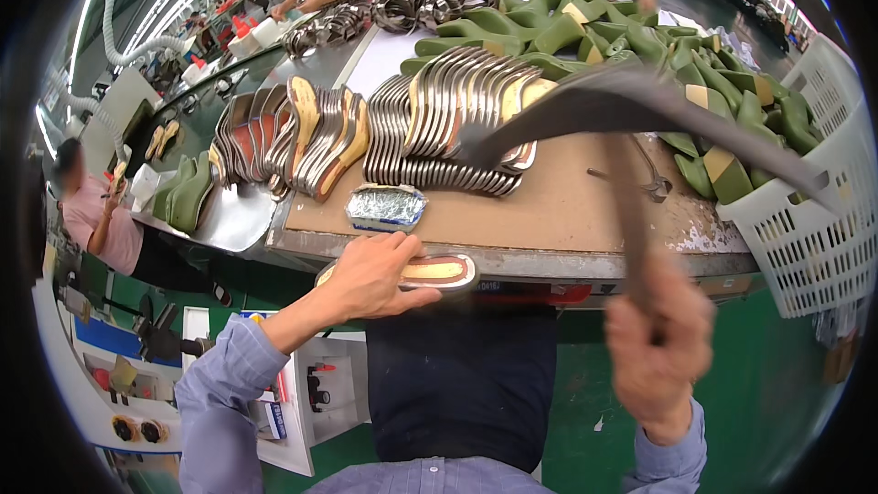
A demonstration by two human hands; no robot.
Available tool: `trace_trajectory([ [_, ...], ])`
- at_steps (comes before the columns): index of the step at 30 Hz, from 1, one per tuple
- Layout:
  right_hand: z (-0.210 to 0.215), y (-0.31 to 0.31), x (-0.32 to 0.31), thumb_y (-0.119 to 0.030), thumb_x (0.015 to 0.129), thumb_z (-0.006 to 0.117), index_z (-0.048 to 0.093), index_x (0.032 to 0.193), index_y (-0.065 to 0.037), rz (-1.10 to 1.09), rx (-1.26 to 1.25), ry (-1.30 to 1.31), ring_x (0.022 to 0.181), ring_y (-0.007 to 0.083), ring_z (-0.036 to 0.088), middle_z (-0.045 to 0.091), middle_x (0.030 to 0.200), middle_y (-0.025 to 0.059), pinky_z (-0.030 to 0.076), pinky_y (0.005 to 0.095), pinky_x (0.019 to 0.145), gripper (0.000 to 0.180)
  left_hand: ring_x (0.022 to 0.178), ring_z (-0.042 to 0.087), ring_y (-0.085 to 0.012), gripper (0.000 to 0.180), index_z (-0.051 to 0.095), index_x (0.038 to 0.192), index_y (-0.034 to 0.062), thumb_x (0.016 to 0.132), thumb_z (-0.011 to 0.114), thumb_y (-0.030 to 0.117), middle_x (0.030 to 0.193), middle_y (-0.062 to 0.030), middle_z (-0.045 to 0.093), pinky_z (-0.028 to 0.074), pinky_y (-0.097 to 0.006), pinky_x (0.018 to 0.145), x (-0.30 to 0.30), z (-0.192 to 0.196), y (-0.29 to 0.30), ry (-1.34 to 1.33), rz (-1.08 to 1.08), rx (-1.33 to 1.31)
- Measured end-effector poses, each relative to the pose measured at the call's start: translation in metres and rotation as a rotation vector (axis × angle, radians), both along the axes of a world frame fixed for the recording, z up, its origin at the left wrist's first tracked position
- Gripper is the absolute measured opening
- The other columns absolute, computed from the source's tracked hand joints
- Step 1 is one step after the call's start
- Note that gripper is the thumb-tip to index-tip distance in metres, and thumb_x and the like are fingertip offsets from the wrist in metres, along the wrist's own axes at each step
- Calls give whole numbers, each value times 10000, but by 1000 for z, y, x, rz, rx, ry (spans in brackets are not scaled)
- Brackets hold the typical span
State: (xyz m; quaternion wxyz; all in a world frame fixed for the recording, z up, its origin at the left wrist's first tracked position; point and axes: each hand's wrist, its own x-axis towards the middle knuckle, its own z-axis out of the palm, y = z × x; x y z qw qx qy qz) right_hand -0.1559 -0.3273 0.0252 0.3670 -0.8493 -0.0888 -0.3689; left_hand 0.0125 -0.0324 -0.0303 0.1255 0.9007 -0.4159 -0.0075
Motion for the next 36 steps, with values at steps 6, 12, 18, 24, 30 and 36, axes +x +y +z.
trace_trajectory([
  [6, -41, 30, -5, 0, 872, 711, 594, 1330, -12, 171, 51, 538, 1120, 283, 686, 680, 1220, 227, 554, 360, 895, 473, 866, 652, -337, 580, 584, 1014, 39, 798, 749, 551, 921, -137, 639, 500, -438, 769, 2, -2, -8, 1, -27, -30],
  [12, -9, 14, 0, -55, 943, 646, 435, 1426, 18, 14, -39, 55, 941, 261, 657, 684, 1034, 177, 530, 346, 819, 532, 852, 660, -332, 586, 570, 993, 32, 796, 740, 557, 897, -142, 652, 495, -443, 745, 2, -7, 2, -20, 4, -5],
  [18, -66, 29, -3, -36, 942, 656, 438, 1450, -25, 213, -78, 410, 900, 243, 703, 702, 1124, 199, 562, 322, 785, 553, 865, 664, -336, 614, 560, 971, 4, 782, 758, 553, 910, -167, 661, 501, -437, 751, 2, -3, -10, -4, -10, 10],
  [24, -51, 35, -5, -4, 921, 687, 613, 1270, 36, 112, 244, 172, 856, 142, 681, 714, 1053, 176, 545, 275, 736, 359, 887, 666, -338, 631, 556, 980, -4, 776, 763, 557, 920, -171, 666, 503, -436, 778, -1, -2, -5, 30, 28, 26],
  [30, -65, 36, -4, -42, 880, 720, 606, 1319, -79, 132, 113, 382, 678, 326, 658, 672, 852, 176, 529, 375, 616, 455, 915, 664, -344, 643, 574, 1013, 0, 759, 778, 554, 940, -173, 664, 500, -446, 801, 0, 0, -12, 21, 29, 27],
  [36, -77, 15, 18, -47, 904, 694, 672, 1264, -103, -76, -66, 424, 847, 324, 712, 714, 973, 189, 563, 367, 751, 365, 833, 674, -320, 707, 593, 1034, 13, 593, 882, 485, 852, -131, 668, 514, -431, 718, -3, -19, -2, -93, -28, 85],
])
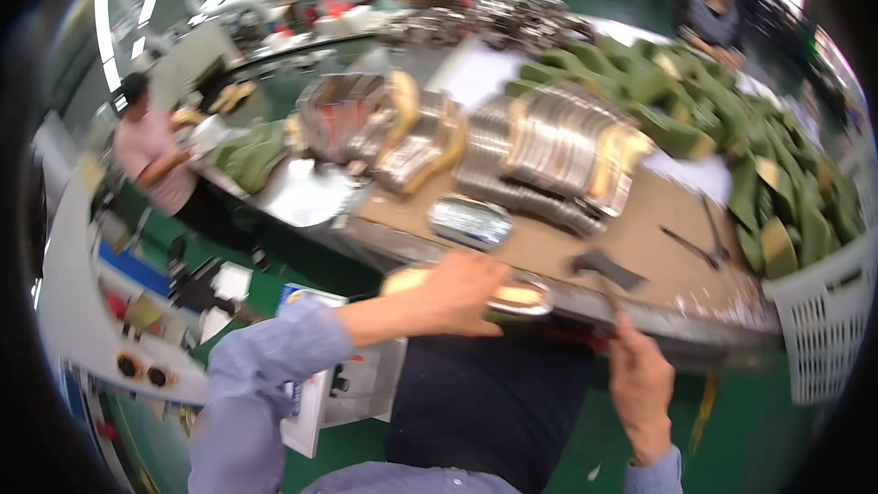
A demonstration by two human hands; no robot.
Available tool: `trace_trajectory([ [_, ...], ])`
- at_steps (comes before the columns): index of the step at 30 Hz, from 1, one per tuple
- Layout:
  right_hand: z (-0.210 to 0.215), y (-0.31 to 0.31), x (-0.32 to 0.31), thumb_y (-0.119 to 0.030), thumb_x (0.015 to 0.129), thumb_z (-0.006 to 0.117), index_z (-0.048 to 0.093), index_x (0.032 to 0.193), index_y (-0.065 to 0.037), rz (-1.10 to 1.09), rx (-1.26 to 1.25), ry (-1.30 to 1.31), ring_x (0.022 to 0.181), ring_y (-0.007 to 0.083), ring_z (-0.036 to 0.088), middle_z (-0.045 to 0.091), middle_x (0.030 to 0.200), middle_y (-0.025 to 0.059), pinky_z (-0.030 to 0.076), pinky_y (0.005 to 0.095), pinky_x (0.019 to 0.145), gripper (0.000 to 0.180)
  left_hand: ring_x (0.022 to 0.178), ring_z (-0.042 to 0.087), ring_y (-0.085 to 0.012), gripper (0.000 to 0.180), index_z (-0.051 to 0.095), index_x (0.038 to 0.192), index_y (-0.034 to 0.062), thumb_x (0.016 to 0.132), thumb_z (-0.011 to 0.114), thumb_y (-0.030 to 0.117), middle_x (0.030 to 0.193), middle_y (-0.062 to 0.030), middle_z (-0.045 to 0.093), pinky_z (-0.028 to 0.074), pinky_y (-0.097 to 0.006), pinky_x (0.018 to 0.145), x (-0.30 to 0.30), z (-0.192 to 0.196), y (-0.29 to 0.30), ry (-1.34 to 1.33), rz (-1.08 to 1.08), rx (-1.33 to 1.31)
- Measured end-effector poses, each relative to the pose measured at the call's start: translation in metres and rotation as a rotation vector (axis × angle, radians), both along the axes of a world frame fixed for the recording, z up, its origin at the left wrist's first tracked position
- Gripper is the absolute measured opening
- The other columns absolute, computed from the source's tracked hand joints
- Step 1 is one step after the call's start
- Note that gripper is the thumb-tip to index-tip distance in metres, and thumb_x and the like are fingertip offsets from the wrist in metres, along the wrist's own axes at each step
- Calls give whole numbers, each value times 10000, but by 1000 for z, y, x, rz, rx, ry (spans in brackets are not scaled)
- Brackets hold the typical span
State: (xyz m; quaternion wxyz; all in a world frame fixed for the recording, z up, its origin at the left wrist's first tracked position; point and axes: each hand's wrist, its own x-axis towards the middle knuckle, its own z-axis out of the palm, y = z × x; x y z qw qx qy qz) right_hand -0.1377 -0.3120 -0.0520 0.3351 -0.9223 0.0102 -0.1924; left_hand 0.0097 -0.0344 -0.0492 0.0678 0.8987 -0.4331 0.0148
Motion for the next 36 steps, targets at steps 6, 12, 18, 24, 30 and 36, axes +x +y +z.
trace_trajectory([
  [6, -78, -90, 46, -76, 957, 544, 501, 1460, -196, -301, -759, 141, 978, 341, 565, 586, 1017, 126, 425, 460, 842, 519, 751, 676, -372, 708, 551, 1150, 4, 587, 804, 350, 798, -157, 675, 521, -456, 671, 9, 20, -12, 156, -33, -8],
  [12, -94, -100, 50, -71, 961, 532, 530, 1402, -122, -254, -677, -3, 997, 353, 541, 552, 1072, 151, 429, 455, 846, 443, 1056, 636, -351, 887, 496, 1313, -18, 677, 764, 539, 1137, -233, 648, 499, -432, 967, 36, 76, 98, 298, 560, -923],
  [18, -91, -94, 52, -67, 958, 535, 558, 1360, -85, -272, -665, -26, 992, 359, 540, 554, 1071, 154, 436, 459, 839, 403, 1015, 640, -165, 425, 592, 1230, 1, 882, 764, 174, 1122, -84, 658, 528, -328, 882, 59, 51, 225, -431, 594, -2138],
  [24, -89, -85, 62, -72, 963, 534, 559, 1350, -72, -278, -637, 16, 985, 367, 537, 554, 1064, 161, 434, 464, 842, 388, 1066, 658, -277, 587, 579, 1262, -33, 823, 799, 290, 1181, -183, 667, 509, -394, 930, 74, -85, 311, -552, 1394, -1408],
  [30, -85, -89, 55, -51, 971, 532, 568, 1352, -82, -295, -667, 30, 1008, 369, 550, 557, 1092, 166, 450, 455, 846, 384, 1114, 630, -424, 630, 572, 1298, -25, 888, 699, 435, 1202, -270, 650, 488, -456, 954, 120, -77, 337, -425, 1510, -1141],
  [36, -82, -83, 52, -50, 971, 520, 582, 1326, -71, -298, -644, 13, 982, 380, 545, 565, 1064, 173, 437, 469, 854, 361, 1240, 568, -411, 806, 434, 1470, 89, 867, 686, 561, 1327, -222, 607, 414, -521, 1046, 148, -99, 383, -172, 1606, -825],
])
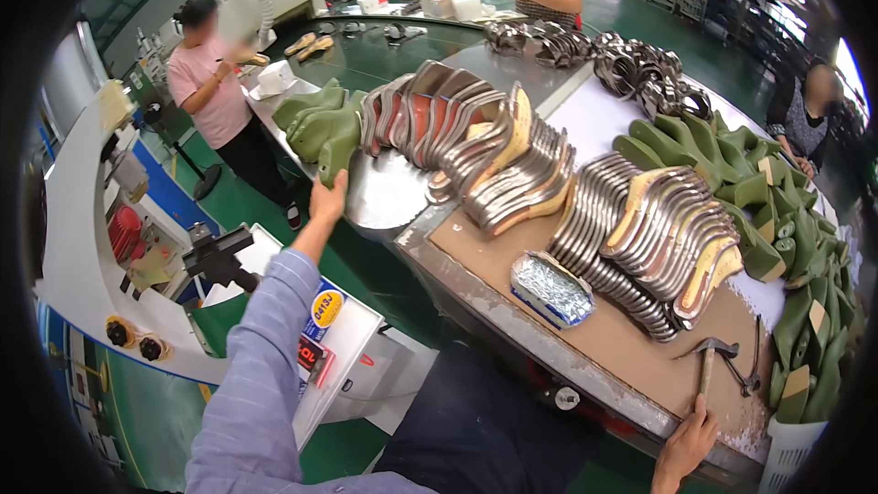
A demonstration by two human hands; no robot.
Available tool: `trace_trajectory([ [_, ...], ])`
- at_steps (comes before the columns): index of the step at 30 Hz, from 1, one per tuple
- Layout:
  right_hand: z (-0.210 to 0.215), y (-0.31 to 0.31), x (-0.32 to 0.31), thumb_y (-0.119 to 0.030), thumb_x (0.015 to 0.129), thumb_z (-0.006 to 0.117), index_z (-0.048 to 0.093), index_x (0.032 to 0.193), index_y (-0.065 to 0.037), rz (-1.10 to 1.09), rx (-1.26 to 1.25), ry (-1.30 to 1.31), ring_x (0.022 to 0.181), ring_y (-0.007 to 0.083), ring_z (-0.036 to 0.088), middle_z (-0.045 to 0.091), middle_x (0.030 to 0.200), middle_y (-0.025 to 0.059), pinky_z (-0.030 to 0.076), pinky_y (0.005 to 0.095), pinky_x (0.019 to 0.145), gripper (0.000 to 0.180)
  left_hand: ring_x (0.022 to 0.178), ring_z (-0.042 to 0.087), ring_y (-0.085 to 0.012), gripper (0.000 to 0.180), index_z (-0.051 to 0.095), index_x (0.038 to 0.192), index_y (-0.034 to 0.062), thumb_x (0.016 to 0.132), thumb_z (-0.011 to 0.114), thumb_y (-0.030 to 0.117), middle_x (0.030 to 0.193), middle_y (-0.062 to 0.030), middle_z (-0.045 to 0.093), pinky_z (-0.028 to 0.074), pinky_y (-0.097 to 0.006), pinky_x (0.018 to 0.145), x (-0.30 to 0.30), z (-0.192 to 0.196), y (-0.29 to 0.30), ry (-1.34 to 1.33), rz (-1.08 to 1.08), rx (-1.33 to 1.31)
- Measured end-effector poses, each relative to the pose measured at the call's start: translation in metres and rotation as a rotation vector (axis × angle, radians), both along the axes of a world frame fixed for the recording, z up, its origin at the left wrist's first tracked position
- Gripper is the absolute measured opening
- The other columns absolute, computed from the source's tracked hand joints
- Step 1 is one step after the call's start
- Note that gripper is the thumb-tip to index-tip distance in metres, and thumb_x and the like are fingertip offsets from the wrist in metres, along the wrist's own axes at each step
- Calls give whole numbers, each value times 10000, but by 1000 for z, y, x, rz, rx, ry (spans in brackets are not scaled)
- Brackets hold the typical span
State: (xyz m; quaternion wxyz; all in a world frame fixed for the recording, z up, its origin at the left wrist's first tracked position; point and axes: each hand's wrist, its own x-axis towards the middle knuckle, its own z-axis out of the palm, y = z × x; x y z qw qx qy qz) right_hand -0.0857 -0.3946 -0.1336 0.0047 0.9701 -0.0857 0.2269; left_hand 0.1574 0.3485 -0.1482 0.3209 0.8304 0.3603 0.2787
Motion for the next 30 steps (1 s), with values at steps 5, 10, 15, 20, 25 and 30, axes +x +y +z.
trace_trajectory([
  [5, 1, 4, 5, -53, 940, 555, 602, 1286, -76, 22, -17, -31, 952, 371, 547, 559, 1027, 166, 444, 467, 828, 350, 1364, 417, -431, 722, 435, 1437, 19, 889, 695, 411, 1431, -197, 511, 325, -508, 1115, 18, 24, -8, 141, 195, 459],
  [10, 7, 10, 8, -65, 933, 562, 614, 1250, -80, -10, -34, -16, 936, 363, 545, 555, 1007, 160, 440, 474, 817, 322, 1046, 632, -319, 323, 678, 1168, 44, 868, 726, 156, 1113, -146, 682, 493, -416, 925, 22, 73, -181, -467, -689, 418],
  [15, 11, 9, 6, -96, 900, 600, 625, 1234, -106, -4, -48, -43, 918, 360, 543, 548, 983, 152, 453, 473, 808, 336, 948, 645, -334, 339, 649, 1177, 10, 872, 724, 139, 976, -155, 665, 508, -411, 858, 45, 96, -304, -566, -883, 564],
  [20, 17, 14, 13, -96, 892, 618, 624, 1225, -135, 19, -38, -52, 932, 371, 545, 552, 997, 159, 454, 488, 814, 335, 991, 667, -372, 394, 666, 1147, 15, 946, 633, 353, 1115, -209, 685, 512, -479, 858, 39, 93, -406, -326, -1052, 462],
  [25, 10, 7, 6, -127, 905, 610, 612, 1253, -163, -33, -71, 6, 947, 389, 554, 564, 1025, 177, 465, 493, 824, 350, 1026, 664, -439, 511, 575, 1262, -9, 898, 641, 344, 1079, -262, 694, 515, -509, 909, 67, 112, -446, 257, -1194, 91],
  [30, 0, 10, 4, -118, 935, 595, 581, 1308, -129, -15, 2, 20, 1008, 384, 541, 548, 1091, 176, 444, 478, 836, 373, 1077, 637, -465, 830, 354, 1388, -178, 811, 677, 324, 1111, -376, 635, 498, -498, 954, 72, 104, -449, 207, -1077, -17],
])
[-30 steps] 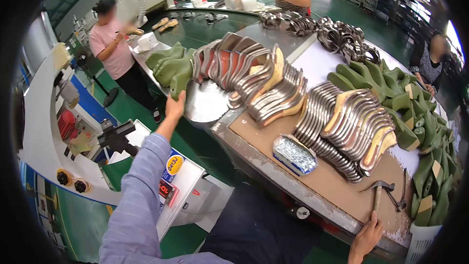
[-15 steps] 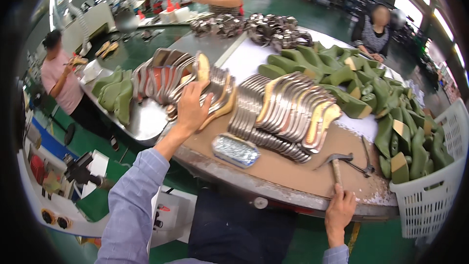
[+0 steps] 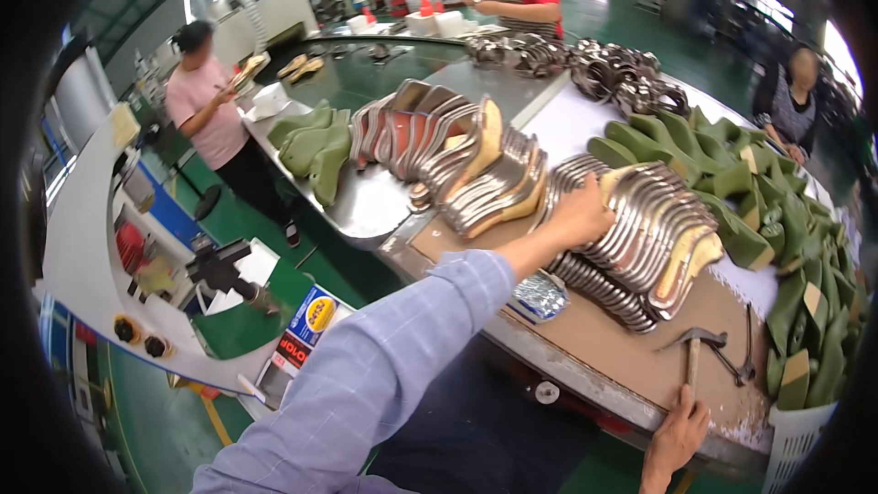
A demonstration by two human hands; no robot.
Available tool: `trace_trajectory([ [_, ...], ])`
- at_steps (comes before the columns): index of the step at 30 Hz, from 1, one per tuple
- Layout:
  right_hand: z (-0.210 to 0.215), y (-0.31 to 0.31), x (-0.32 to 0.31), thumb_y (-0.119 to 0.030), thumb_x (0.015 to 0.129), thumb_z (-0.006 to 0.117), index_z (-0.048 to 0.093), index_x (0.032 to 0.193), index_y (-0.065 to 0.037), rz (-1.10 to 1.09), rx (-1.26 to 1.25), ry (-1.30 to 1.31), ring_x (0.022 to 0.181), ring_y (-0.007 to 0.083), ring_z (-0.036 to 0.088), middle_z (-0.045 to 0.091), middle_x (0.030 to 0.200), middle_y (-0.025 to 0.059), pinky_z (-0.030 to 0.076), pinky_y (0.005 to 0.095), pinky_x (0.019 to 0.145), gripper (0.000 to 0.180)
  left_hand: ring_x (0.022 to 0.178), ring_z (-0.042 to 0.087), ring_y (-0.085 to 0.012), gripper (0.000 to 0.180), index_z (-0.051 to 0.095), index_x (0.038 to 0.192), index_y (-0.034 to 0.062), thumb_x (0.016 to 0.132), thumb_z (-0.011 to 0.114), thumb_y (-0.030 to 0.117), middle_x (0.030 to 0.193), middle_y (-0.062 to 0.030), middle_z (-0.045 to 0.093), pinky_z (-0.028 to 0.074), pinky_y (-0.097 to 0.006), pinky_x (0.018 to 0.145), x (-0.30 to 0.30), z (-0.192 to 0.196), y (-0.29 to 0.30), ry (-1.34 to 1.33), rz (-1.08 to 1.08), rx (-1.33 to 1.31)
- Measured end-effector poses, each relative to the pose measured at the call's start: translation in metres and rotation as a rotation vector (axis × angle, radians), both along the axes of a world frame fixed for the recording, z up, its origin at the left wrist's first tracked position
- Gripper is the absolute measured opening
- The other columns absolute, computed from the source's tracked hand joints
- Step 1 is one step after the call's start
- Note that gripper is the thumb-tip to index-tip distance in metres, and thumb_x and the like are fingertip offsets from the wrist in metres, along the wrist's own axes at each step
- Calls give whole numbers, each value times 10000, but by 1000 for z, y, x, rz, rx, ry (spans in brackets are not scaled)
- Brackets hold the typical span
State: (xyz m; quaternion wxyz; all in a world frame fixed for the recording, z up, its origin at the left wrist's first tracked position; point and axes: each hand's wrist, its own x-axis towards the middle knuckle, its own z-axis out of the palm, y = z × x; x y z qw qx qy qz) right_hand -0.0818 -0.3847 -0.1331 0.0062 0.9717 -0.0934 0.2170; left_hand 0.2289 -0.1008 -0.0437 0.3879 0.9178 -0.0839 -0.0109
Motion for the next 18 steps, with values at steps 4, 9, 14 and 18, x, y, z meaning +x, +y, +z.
trace_trajectory([
  [4, -5, -6, 0, -126, 946, 585, 582, 1315, -132, 13, -36, -47, 1000, 385, 545, 552, 1091, 179, 450, 478, 828, 370, 1091, 631, -453, 745, 382, 1379, -133, 804, 665, 248, 1153, -352, 631, 493, -498, 954, 1, -7, -1, -32, 60, -108],
  [9, 0, 1, 8, -178, 929, 601, 631, 1240, -172, -50, -97, -12, 957, 392, 584, 609, 1039, 177, 479, 504, 796, 313, 898, 673, -371, 260, 531, 1146, -19, 889, 561, 11, 980, -200, 674, 547, -462, 761, 22, -17, -8, -862, -51, -281],
  [14, 12, 7, 26, -153, 911, 604, 610, 1197, -149, 38, -28, -85, 827, 339, 566, 560, 875, 129, 475, 497, 719, 286, 723, 690, -267, 459, 511, 1295, 16, 1014, 464, 376, 1077, -191, 681, 585, -386, 588, 94, -32, 108, 378, -1005, -1412],
  [18, 22, -30, -1, -160, 878, 688, 555, 1301, -54, -1, 299, -192, 1052, 380, 571, 603, 1102, 195, 465, 464, 935, 455, 649, 620, -155, 580, 529, 1332, -16, 1038, 369, 458, 829, -84, 647, 485, -283, 509, -24, 11, 64, 181, -380, -1225],
])
